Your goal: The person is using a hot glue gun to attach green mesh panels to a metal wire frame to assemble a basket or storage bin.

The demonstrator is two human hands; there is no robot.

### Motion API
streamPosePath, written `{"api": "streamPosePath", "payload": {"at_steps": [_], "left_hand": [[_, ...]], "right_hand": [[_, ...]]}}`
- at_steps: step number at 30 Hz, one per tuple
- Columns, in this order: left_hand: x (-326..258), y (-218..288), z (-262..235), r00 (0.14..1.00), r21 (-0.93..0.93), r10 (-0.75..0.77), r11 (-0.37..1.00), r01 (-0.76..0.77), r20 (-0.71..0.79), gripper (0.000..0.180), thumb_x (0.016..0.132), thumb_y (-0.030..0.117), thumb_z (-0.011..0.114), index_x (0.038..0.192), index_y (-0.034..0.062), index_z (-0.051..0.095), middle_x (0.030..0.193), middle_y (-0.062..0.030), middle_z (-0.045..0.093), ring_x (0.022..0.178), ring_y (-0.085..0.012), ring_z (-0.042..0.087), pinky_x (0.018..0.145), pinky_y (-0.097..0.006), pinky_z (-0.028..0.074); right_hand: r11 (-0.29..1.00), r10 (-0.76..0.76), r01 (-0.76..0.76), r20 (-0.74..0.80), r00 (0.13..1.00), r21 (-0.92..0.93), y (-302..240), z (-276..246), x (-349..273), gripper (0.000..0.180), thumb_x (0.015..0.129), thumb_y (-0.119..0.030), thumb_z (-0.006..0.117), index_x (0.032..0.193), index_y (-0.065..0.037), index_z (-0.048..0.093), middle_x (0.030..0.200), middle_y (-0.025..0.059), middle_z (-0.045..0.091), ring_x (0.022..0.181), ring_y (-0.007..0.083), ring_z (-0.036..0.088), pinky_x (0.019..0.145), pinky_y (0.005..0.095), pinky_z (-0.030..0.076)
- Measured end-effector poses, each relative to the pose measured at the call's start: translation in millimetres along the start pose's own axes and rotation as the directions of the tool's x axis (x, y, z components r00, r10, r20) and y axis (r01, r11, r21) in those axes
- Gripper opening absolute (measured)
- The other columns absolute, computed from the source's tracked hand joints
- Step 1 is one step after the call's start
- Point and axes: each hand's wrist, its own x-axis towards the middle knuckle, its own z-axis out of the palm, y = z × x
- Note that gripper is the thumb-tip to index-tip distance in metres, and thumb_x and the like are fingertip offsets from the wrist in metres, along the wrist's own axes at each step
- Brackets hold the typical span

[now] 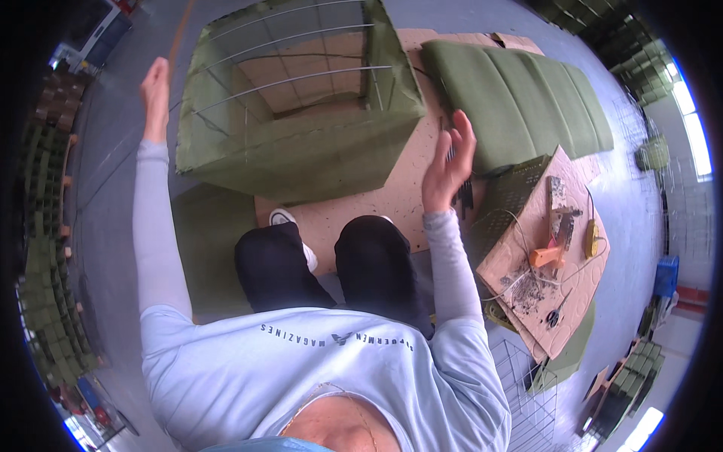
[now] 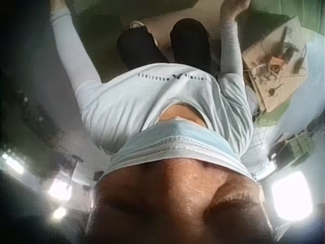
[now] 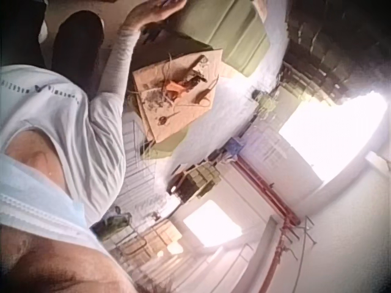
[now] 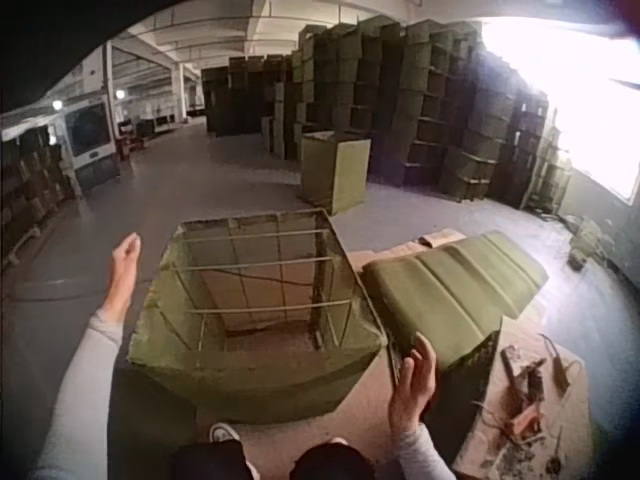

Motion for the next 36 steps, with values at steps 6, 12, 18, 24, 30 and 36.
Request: {"api": "streamPosePath", "payload": {"at_steps": [6,12,18,24,30,36], "left_hand": [[-195,117,-44,0.722,0.106,0.69,0.715,-0.691,0.05,0.014,0.076,-0.001,0.073,0.088,0.0046,0.069,0.088,-0.0063,0.065,0.084,-0.0221,0.062,0.074,-0.031,0.051],[-255,127,2,0.648,0.008,0.669,0.693,-0.721,0.364,0.016,0.073,-0.001,0.075,0.084,0.0027,0.064,0.082,-0.0099,0.06,0.077,-0.0278,0.06,0.067,-0.038,0.05],[-267,158,38,0.585,-0.188,0.635,0.742,-0.643,0.504,0.02,0.089,0.005,0.06,0.073,-0.0022,0.051,0.071,-0.0136,0.05,0.067,-0.0305,0.052,0.059,-0.041,0.04],[-278,159,65,0.501,-0.233,0.379,0.915,-0.331,0.778,0.006,0.086,0.001,0.064,0.089,-0.0019,0.06,0.079,-0.0083,0.06,0.071,-0.0177,0.059,0.066,-0.03,0.049],[-285,150,83,0.41,-0.239,0.324,0.94,-0.245,0.853,0.006,0.089,0.001,0.06,0.094,-0.0001,0.057,0.076,-0.0021,0.056,0.068,-0.0098,0.053,0.065,-0.026,0.046],[-290,144,85,0.399,-0.145,0.17,0.985,-0.092,0.901,0.006,0.087,-0.001,0.058,0.093,0.0009,0.057,0.074,0.0006,0.052,0.067,-0.0067,0.048,0.062,-0.023,0.042]], "right_hand": [[0.714,-0.668,0.692,0.391,0.633,0.101,-62,-1,-28,0.03,0.061,0.006,0.073,0.091,0.005,0.069,0.097,0.015,0.067,0.093,0.03,0.065,0.076,0.0359,0.055],[0.848,-0.512,0.507,0.477,0.714,0.153,-77,16,-43,0.019,0.067,-0.004,0.071,0.085,-0.003,0.065,0.081,0.0101,0.063,0.072,0.0268,0.06,0.062,0.0376,0.049],[0.95,0.281,-0.258,0.117,0.953,-0.178,-11,-140,-59,0.011,0.088,-0.009,0.06,0.082,-0.003,0.065,0.068,0.0012,0.062,0.061,0.0138,0.058,0.055,0.0301,0.046],[0.432,0.446,-0.711,-0.554,0.703,-0.555,20,-460,-178,0.031,0.095,-0.027,0.054,0.085,-0.002,0.068,0.07,0.0052,0.067,0.065,0.0121,0.064,0.06,0.0266,0.05],[-0.129,0.903,-0.965,-0.429,-0.02,-0.227,10,-534,-361,0.043,0.092,-0.042,0.056,0.097,-0.002,0.069,0.081,0.0092,0.07,0.076,0.0215,0.068,0.066,0.0392,0.053],[0.176,0.936,-0.944,-0.345,0.072,0.279,60,-481,-357,0.055,0.09,-0.052,0.058,0.107,0.0,0.063,0.097,0.0103,0.068,0.085,0.0193,0.067,0.064,0.0283,0.05]]}}
